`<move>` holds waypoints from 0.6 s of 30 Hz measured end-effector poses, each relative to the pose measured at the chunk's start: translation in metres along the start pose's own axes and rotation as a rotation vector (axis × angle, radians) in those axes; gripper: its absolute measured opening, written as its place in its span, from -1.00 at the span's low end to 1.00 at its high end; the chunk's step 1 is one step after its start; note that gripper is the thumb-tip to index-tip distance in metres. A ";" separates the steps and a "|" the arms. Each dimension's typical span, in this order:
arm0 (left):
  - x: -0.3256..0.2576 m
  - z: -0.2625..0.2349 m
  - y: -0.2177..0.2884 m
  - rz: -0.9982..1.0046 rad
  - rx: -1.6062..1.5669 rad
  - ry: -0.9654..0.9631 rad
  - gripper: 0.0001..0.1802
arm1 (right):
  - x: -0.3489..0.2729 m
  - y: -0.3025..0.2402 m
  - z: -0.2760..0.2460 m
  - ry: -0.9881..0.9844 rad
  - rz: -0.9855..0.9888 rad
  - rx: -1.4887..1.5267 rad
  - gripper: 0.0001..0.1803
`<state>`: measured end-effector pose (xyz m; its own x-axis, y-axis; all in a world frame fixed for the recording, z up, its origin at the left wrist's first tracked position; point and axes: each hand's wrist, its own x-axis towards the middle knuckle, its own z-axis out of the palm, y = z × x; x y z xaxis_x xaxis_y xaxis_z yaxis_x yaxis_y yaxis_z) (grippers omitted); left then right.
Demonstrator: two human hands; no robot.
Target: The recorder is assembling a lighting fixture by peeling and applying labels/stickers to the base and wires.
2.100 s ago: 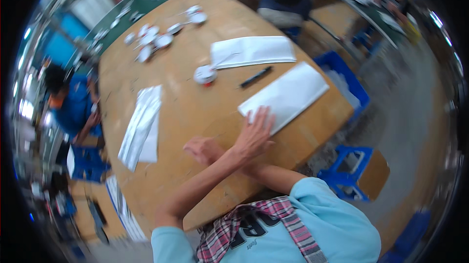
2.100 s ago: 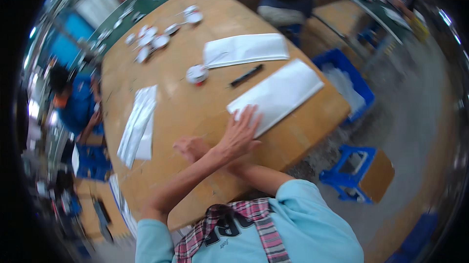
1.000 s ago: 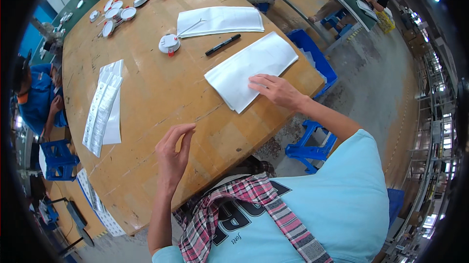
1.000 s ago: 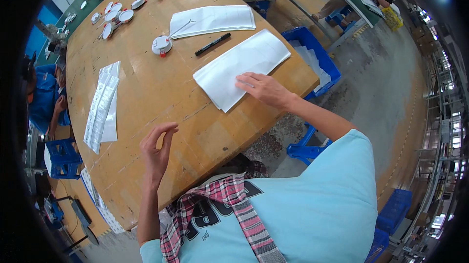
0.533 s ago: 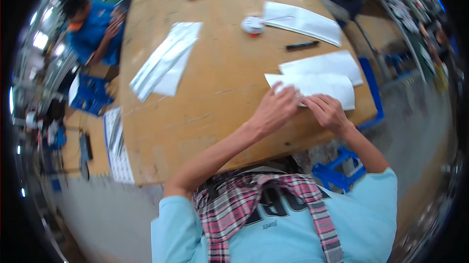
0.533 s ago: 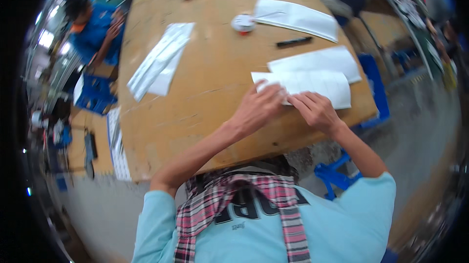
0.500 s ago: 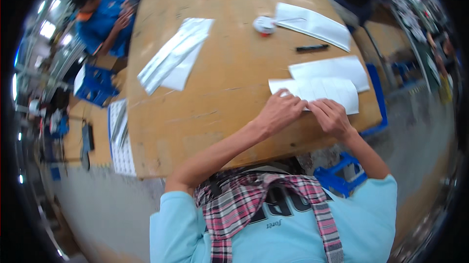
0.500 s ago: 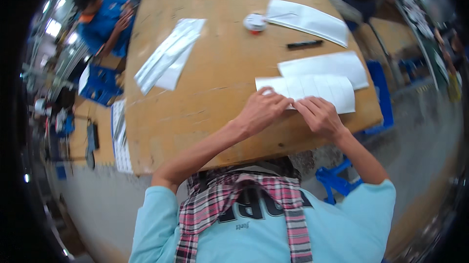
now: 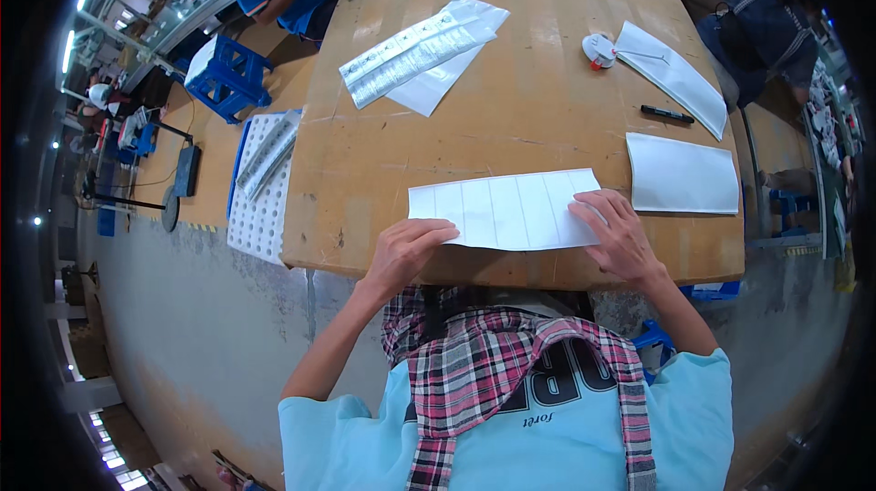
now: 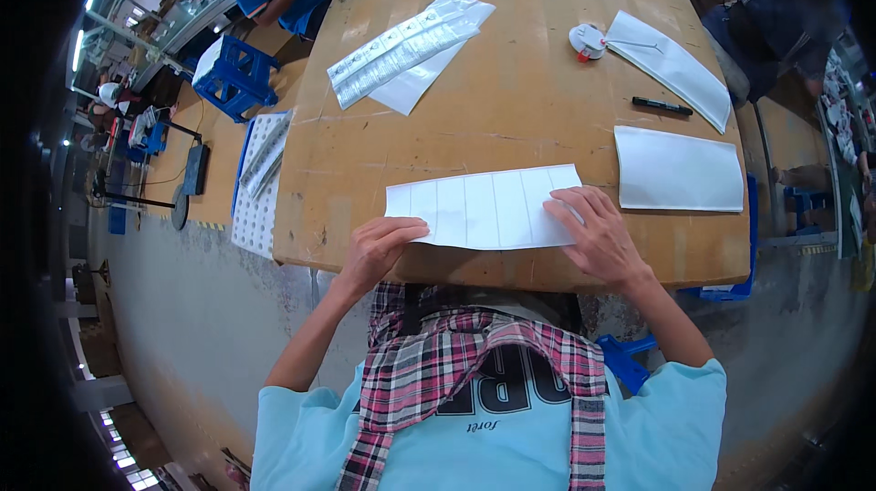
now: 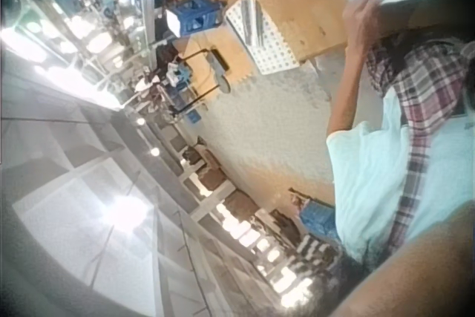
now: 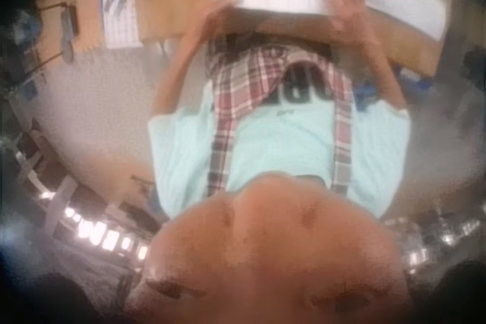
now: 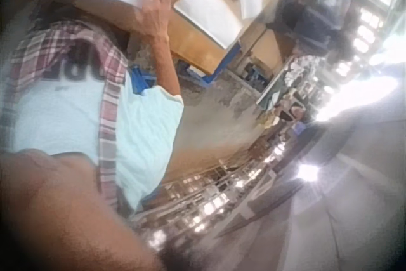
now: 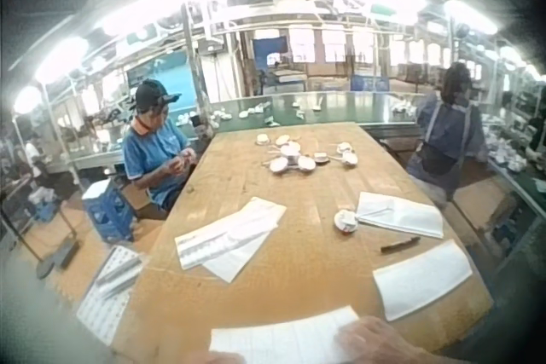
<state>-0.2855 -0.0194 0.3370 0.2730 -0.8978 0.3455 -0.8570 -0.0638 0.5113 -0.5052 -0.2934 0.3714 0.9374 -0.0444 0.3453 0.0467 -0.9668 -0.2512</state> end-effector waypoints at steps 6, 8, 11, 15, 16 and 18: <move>-0.009 -0.004 -0.006 -0.045 -0.107 0.018 -0.62 | -0.004 0.015 0.023 -0.104 -0.006 0.120 -0.58; -0.007 -0.005 -0.007 -0.114 -0.067 -0.043 -0.59 | -0.007 0.015 0.023 -0.117 0.019 0.118 -0.58; -0.010 -0.004 -0.018 -0.072 -0.100 -0.087 -0.57 | -0.014 0.016 0.020 -0.100 0.053 0.098 -0.59; -0.010 -0.002 -0.025 -0.084 -0.144 -0.095 -0.58 | -0.022 0.022 0.022 -0.111 0.032 0.104 -0.57; -0.008 -0.002 -0.027 -0.078 -0.161 -0.074 -0.58 | -0.024 0.025 0.023 -0.103 0.036 0.124 -0.56; -0.007 -0.001 -0.028 -0.073 -0.178 -0.059 -0.59 | -0.029 0.028 0.026 -0.090 0.061 0.135 -0.55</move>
<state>-0.2631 -0.0109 0.3211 0.3011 -0.9179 0.2583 -0.7435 -0.0564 0.6664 -0.5218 -0.3129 0.3313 0.9667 -0.0733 0.2452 0.0291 -0.9204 -0.3900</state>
